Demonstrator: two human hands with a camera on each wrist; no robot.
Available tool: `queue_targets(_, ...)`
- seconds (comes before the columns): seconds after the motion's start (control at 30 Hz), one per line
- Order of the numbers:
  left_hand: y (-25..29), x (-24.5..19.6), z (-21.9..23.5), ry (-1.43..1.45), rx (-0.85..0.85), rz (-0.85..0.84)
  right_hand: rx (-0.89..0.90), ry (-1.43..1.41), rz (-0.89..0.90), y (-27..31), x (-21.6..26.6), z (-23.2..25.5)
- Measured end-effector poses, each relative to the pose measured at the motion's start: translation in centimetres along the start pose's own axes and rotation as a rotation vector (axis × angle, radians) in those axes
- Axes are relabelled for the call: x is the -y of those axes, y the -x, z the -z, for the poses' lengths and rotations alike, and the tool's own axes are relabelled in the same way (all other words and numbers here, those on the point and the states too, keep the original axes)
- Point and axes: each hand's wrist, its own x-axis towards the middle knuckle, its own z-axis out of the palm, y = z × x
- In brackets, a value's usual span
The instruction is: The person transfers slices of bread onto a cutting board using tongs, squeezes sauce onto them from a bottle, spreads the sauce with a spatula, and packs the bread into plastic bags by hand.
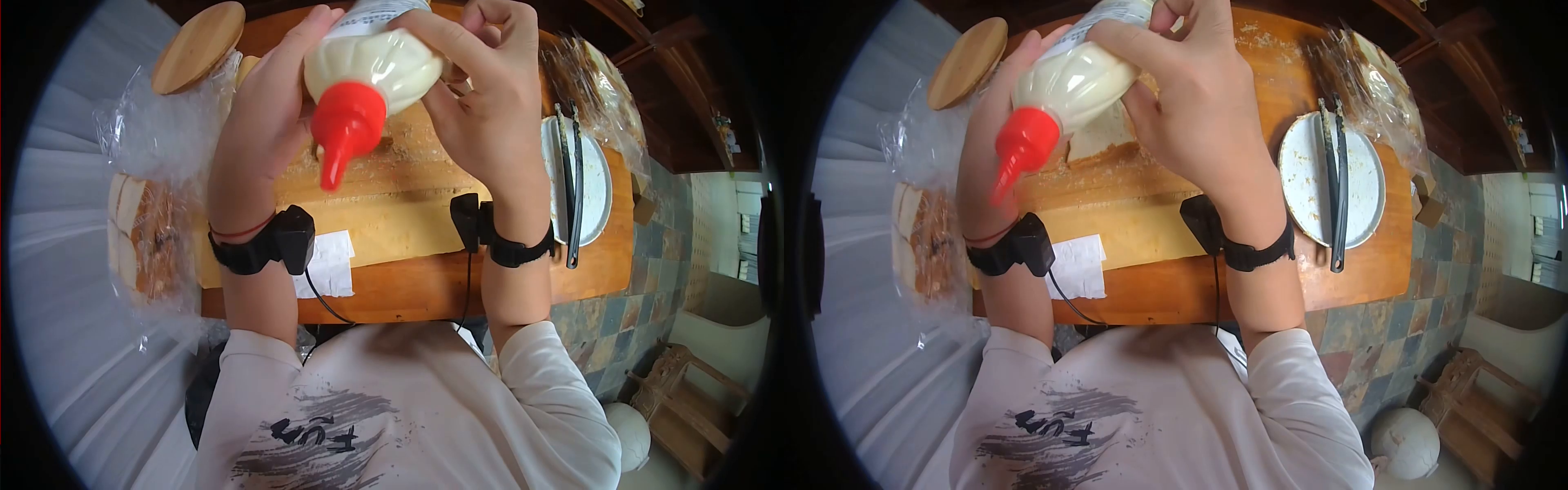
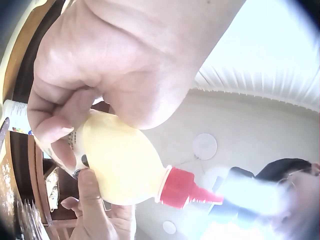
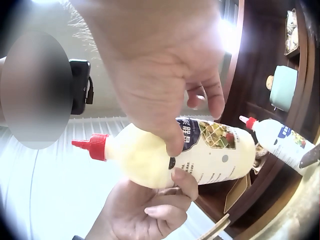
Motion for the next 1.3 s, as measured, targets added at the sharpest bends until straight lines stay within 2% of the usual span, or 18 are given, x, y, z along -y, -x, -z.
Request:
queue_targets(0.03, -0.7, 0.4, 1.1, 0.000, 0.000, 0.001, 0.000, -0.001, -0.001, 0.1, 0.0, -0.1)
queue_targets(0.1, -2.4, 1.2, 3.6, -0.007, 0.283, -0.025, -0.063, -0.033, -0.082, 0.1, -0.3, -0.2)
queue_targets(0.13, -2.4, 1.4, 3.7, -0.006, 0.284, -0.026, -0.064, -0.032, -0.082, 0.1, -0.6, 0.0)
queue_targets(0.2, -2.4, 1.3, 3.7, -0.172, 0.300, -0.085, -0.166, 0.093, -0.079, -0.1, -1.8, 0.4)
queue_targets(0.23, -2.6, 1.4, 4.0, -0.172, 0.297, -0.086, -0.239, 0.061, -0.029, -0.3, -2.9, 0.4)
queue_targets(0.3, -3.2, 1.7, 5.0, -0.245, 0.325, -0.126, -0.235, 0.116, -0.219, 0.9, -5.6, 0.5)
queue_targets(0.33, -3.2, 1.7, 5.2, -0.245, 0.324, -0.127, -0.248, 0.245, -0.273, 1.1, -6.3, 1.1)
queue_targets(0.37, -3.3, 1.6, 5.3, -0.273, 0.287, -0.133, -0.249, 0.245, -0.271, 1.5, -7.6, 1.4)
queue_targets(0.43, -3.5, 1.5, 5.5, -0.300, 0.255, -0.147, -0.277, 0.402, -0.407, 2.0, -10.1, 1.9)
queue_targets(0.47, -3.6, 1.5, 5.7, -0.303, 0.252, -0.144, -0.282, 0.404, -0.403, 2.3, -10.7, 2.3)
queue_targets(0.53, -3.4, 1.2, 5.6, -0.304, 0.250, -0.149, -0.278, 0.424, -0.684, 2.5, -11.1, 3.1)
queue_targets(0.57, -3.1, 1.0, 5.4, -0.333, 0.228, -0.140, -0.282, 0.424, -0.679, 2.6, -11.5, 3.3)
queue_targets(0.63, -3.0, 0.8, 5.3, -0.361, 0.204, -0.135, -0.227, 0.456, -0.784, 2.9, -12.2, 3.6)
queue_targets(0.8, -3.0, 0.8, 5.6, -0.370, 0.190, -0.114, -0.148, 0.405, -0.861, 3.2, -12.8, 2.9)
queue_targets(0.97, -3.1, 1.0, 6.0, -0.379, 0.171, -0.141, -0.161, 0.295, -0.926, 3.7, -14.0, 1.7)
queue_targets(1.17, -3.0, 0.9, 6.1, -0.366, 0.174, -0.153, -0.283, 0.120, -0.940, 4.4, -16.0, 1.0)
queue_targets(1.27, -2.9, 0.8, 6.0, -0.358, 0.171, -0.152, -0.213, 0.260, -0.851, 4.5, -16.0, 1.5)
queue_targets(1.3, -2.9, 0.7, 6.0, -0.357, 0.165, -0.146, -0.093, 0.502, -0.888, 4.3, -14.7, 2.0)
